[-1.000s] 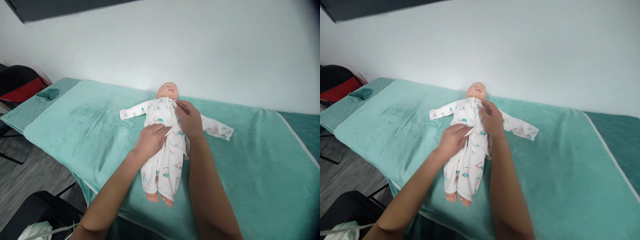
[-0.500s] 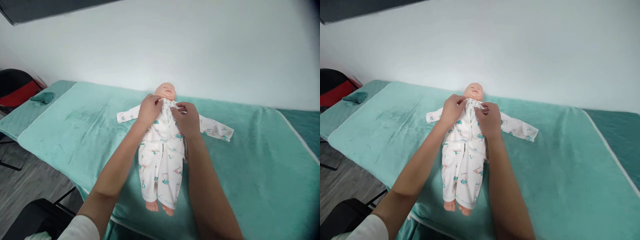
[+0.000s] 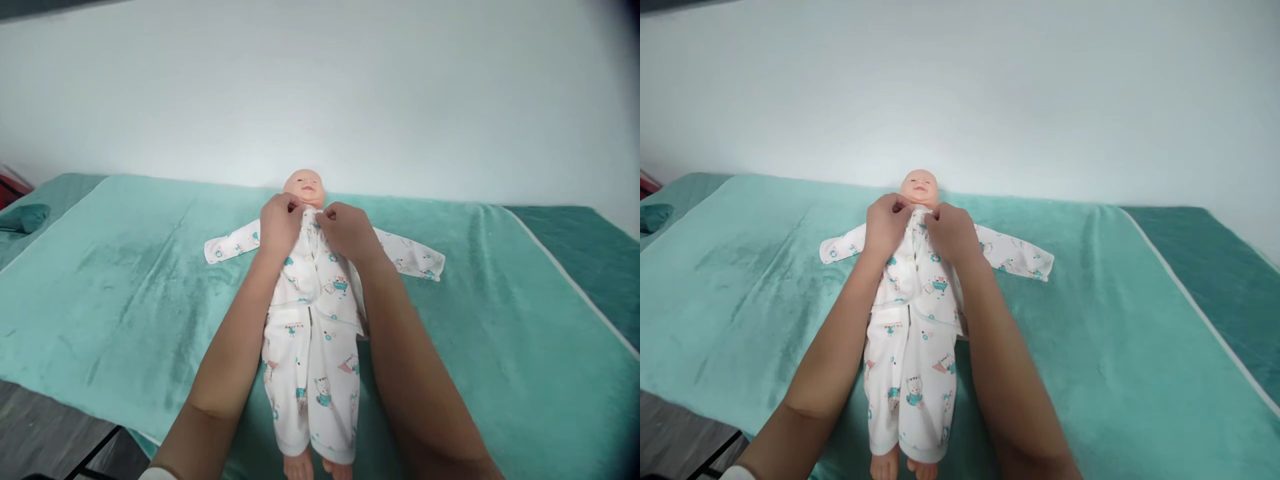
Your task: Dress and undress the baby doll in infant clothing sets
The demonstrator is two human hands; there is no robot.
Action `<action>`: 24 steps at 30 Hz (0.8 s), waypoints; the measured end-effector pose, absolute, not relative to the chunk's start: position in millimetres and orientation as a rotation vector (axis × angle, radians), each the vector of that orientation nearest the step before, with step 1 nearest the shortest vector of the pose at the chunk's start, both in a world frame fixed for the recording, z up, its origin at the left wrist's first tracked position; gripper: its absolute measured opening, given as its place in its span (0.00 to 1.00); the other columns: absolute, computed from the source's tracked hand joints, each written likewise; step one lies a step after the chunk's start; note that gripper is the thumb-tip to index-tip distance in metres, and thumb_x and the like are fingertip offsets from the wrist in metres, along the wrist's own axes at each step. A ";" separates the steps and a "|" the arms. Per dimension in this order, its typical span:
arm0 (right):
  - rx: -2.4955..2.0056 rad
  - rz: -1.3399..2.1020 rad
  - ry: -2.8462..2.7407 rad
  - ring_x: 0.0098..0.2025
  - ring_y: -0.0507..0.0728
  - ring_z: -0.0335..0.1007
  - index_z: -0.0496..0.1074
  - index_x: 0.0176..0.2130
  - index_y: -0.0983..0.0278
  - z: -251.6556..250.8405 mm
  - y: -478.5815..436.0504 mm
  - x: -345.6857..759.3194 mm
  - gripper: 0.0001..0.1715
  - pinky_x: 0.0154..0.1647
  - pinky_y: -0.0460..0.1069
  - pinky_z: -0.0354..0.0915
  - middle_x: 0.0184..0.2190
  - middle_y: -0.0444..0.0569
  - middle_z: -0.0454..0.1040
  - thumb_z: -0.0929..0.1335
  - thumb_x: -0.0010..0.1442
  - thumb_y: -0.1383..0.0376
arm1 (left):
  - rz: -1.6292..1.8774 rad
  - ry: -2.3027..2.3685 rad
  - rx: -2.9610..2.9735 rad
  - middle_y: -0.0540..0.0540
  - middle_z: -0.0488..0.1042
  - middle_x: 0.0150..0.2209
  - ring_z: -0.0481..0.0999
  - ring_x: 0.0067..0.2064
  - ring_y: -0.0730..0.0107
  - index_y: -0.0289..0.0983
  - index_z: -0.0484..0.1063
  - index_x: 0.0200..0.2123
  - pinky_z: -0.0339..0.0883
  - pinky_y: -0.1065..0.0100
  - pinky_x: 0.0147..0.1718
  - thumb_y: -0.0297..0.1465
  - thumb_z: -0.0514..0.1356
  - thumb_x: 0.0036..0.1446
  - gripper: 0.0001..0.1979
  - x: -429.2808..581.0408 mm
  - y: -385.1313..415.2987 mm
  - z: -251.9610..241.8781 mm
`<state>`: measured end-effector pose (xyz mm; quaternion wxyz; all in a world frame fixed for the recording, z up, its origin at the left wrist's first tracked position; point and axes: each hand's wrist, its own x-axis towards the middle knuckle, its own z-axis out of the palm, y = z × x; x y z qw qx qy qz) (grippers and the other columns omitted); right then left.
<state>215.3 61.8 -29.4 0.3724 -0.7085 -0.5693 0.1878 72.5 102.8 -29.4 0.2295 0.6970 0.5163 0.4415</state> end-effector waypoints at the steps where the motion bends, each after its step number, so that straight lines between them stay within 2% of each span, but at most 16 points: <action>1: -1.779 0.491 -1.439 0.29 0.57 0.63 0.65 0.23 0.59 -28.8 63.6 216.5 0.16 0.37 0.53 0.61 0.23 0.45 0.71 0.69 0.61 0.62 | 1.247 1.409 1.874 0.47 0.79 0.33 0.75 0.37 0.67 0.37 0.75 0.29 0.68 0.65 0.44 0.25 0.62 0.58 0.05 71.3 102.9 -30.6; 4: -1.631 0.497 -1.310 0.30 0.56 0.65 0.67 0.24 0.60 -26.9 65.6 215.9 0.14 0.38 0.53 0.63 0.24 0.44 0.72 0.68 0.60 0.62 | 1.296 1.325 1.713 0.49 0.79 0.32 0.76 0.35 0.70 0.37 0.76 0.31 0.68 0.67 0.41 0.27 0.63 0.58 0.03 69.2 103.6 -31.8; 9: -1.450 0.576 -1.175 0.35 0.56 0.73 0.72 0.30 0.60 -26.2 62.7 204.2 0.09 0.43 0.53 0.69 0.30 0.45 0.77 0.68 0.61 0.61 | 1.311 1.154 1.449 0.49 0.78 0.28 0.74 0.30 0.74 0.35 0.78 0.33 0.67 0.70 0.35 0.28 0.64 0.57 0.03 69.7 105.5 -27.7; 17: -1.377 0.680 -1.177 0.39 0.57 0.76 0.76 0.32 0.61 -34.5 64.5 205.8 0.05 0.46 0.54 0.71 0.34 0.46 0.81 0.70 0.57 0.62 | 1.248 1.144 1.589 0.50 0.78 0.28 0.75 0.32 0.73 0.35 0.79 0.32 0.68 0.69 0.37 0.27 0.63 0.55 0.03 71.3 109.8 -33.7; 24: -1.347 0.657 -1.228 0.41 0.57 0.77 0.76 0.35 0.61 -39.7 63.9 207.6 0.06 0.45 0.53 0.72 0.37 0.46 0.82 0.69 0.59 0.62 | 1.243 1.096 1.561 0.50 0.77 0.29 0.74 0.31 0.74 0.36 0.78 0.33 0.69 0.69 0.37 0.25 0.63 0.56 0.03 71.5 110.4 -33.8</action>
